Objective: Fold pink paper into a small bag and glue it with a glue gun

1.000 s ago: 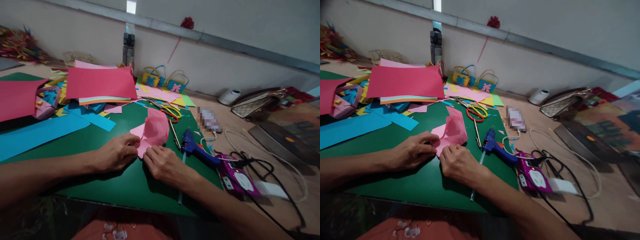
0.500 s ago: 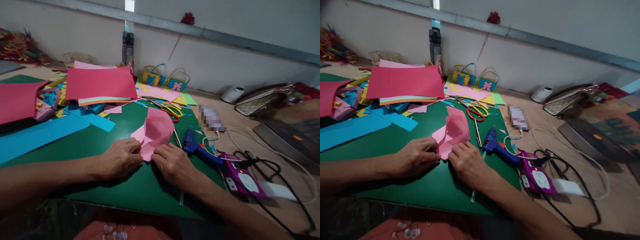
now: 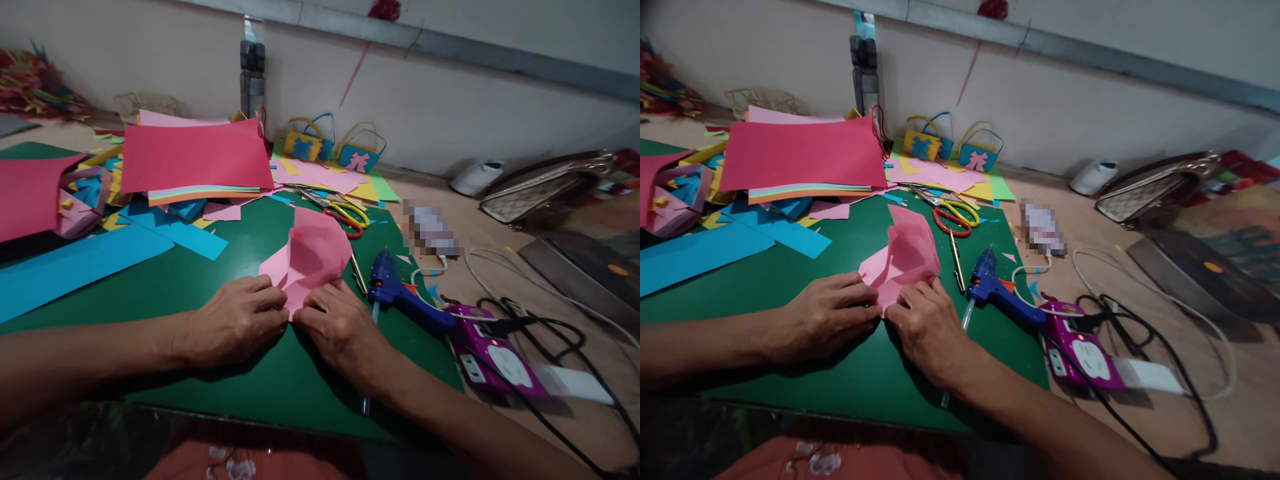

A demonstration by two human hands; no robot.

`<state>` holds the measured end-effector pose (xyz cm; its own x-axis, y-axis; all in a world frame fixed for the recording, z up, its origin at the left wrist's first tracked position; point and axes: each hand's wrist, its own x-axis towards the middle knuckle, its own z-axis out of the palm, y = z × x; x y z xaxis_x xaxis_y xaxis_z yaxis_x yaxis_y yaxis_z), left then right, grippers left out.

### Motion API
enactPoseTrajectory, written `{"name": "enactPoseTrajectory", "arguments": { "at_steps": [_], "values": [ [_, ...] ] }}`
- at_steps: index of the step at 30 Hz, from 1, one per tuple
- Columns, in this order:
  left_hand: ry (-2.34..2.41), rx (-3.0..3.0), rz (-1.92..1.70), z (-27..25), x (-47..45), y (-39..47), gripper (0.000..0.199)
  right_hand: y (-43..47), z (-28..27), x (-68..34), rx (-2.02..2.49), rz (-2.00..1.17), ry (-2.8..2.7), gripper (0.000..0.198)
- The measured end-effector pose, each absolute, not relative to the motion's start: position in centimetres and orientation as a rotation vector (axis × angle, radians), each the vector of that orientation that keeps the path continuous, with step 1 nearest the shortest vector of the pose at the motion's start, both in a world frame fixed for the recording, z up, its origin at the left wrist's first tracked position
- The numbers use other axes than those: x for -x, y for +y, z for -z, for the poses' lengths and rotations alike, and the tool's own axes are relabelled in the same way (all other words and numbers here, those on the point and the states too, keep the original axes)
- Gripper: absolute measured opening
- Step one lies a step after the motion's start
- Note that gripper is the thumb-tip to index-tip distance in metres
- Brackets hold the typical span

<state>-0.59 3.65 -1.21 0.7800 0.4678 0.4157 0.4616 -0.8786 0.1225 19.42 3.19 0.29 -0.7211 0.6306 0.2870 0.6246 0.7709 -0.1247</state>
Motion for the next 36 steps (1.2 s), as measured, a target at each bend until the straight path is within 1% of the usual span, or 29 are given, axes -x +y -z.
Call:
{"name": "enactPoseTrajectory", "arguments": {
  "at_steps": [3, 6, 10, 13, 18, 36],
  "values": [
    [0.739, -3.023, -0.632, 1.2, 0.5, 3.6, 0.019, 3.1, -0.3, -19.5, 0.979, -0.057, -2.659, 0.024],
    [0.744, -3.045, -0.562, 1.2, 0.6, 3.6, 0.020, 3.1, -0.4, -19.5, 1.021, -0.114, -2.650, 0.022],
    [0.760, -3.039, -0.589, 1.2, 0.7, 3.4, 0.021, 3.2, -0.4, -19.2, 1.101, -0.219, -2.579, 0.020],
    [0.809, -3.043, -0.602, 1.3, 0.8, 3.2, 0.022, 3.0, -0.4, -19.0, 1.143, -0.232, -2.552, 0.018],
    [0.859, -3.047, -0.589, 1.3, 0.9, 3.0, 0.021, 2.8, -0.4, -18.9, 1.175, -0.191, -2.590, 0.017],
    [0.797, -3.017, -0.625, 2.0, 0.9, 3.2, 0.021, 3.1, -0.5, -18.1, 1.328, 0.039, -2.655, 0.015]
  ]
}}
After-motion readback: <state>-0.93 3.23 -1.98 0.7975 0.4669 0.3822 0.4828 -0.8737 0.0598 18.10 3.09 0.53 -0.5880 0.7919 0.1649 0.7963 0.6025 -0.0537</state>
